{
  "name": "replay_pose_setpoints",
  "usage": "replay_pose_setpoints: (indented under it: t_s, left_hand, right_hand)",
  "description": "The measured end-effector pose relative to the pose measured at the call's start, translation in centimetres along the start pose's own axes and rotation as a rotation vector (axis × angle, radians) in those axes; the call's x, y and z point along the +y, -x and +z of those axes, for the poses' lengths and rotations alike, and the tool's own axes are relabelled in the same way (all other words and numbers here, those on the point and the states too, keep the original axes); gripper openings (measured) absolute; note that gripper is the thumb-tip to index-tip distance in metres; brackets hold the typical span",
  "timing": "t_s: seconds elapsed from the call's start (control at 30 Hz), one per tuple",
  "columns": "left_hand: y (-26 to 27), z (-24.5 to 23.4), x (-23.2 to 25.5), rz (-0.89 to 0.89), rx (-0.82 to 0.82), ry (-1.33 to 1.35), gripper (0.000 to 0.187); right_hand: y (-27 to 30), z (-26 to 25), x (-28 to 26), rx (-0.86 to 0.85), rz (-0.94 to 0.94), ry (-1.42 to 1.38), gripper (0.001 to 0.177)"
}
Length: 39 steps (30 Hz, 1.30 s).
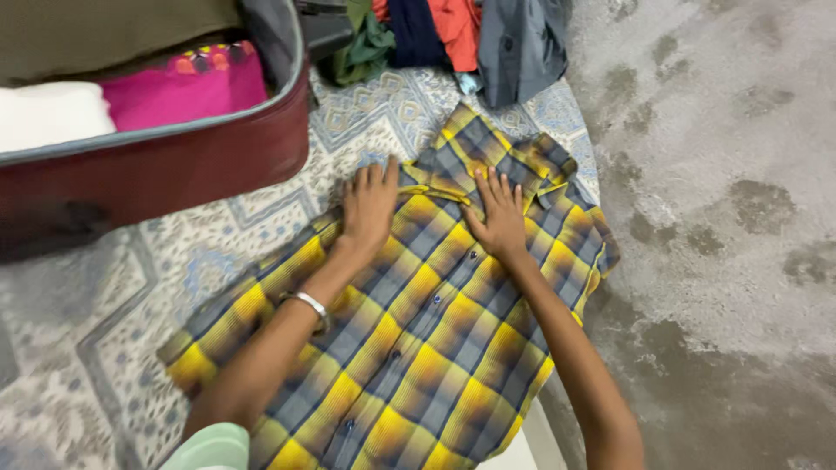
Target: The person folds a plaid shirt by smoothing the fabric, folding in the sleeves, and then folding the body of the shirt into a rectangular shape on a bed next to an open suitcase.
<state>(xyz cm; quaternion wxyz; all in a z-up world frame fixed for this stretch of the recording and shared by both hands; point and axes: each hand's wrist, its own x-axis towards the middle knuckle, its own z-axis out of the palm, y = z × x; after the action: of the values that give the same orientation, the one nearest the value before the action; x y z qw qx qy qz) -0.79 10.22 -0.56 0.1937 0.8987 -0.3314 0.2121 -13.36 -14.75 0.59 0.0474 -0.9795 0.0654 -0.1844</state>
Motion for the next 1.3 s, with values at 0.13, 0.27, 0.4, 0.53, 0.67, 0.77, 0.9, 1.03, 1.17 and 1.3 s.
replay_pose_setpoints:
  t_s: [0.13,0.27,0.4,0.53,0.67,0.77,0.9,1.03,1.17,1.3]
  left_hand:
    - [2.9,-3.8,-2.5,-0.048,-0.151,0.003,0.032]
    - [5.2,-6.6,-3.9,-0.035,-0.175,0.019,0.023]
    - [6.3,-8.7,-5.3,-0.018,-0.214,0.147,0.017]
    - [7.5,-8.5,-4.5,0.179,-0.083,0.044,0.046]
    - [10.6,-10.6,-6.0,0.145,-0.174,0.295,0.056]
    - [11.7,-12.6,-8.0,0.007,-0.303,0.278,0.048]
    - [13.2,-15.2,-8.3,-0.080,-0.415,0.287,0.035]
    - [14.2,-16.7,-7.7,0.098,-0.196,0.415,0.040]
    - [15.2,-20.6,-9.5,-0.266,-0.697,0.522,0.044]
    - [17.5,-23.9,-10.3,-0.404,-0.861,0.370,0.039]
  right_hand:
    - [0.5,0.6,0.4,0.031,-0.009,0.006,0.072]
    - [0.7,0.3,-0.6,0.140,-0.059,0.107,0.068]
    - [0.9,-0.5,-1.8,0.172,-0.196,0.403,0.039]
    - [0.4,-1.1,-1.4,0.217,-0.164,0.451,0.016]
    - [0.7,-2.6,-0.2,0.249,-0.226,0.549,0.026]
    - [1.2,-3.5,-0.3,0.156,-0.170,0.538,0.034]
    - [0.2,-3.0,-4.0,0.183,-0.210,0.426,0.044]
    - [-1.5,-1.7,-8.3,0.249,-0.383,0.284,0.044]
    - [-3.4,-0.5,-9.9,0.239,-0.473,0.381,0.034]
    - [-4.1,-0.8,-8.1,0.177,-0.491,0.460,0.030]
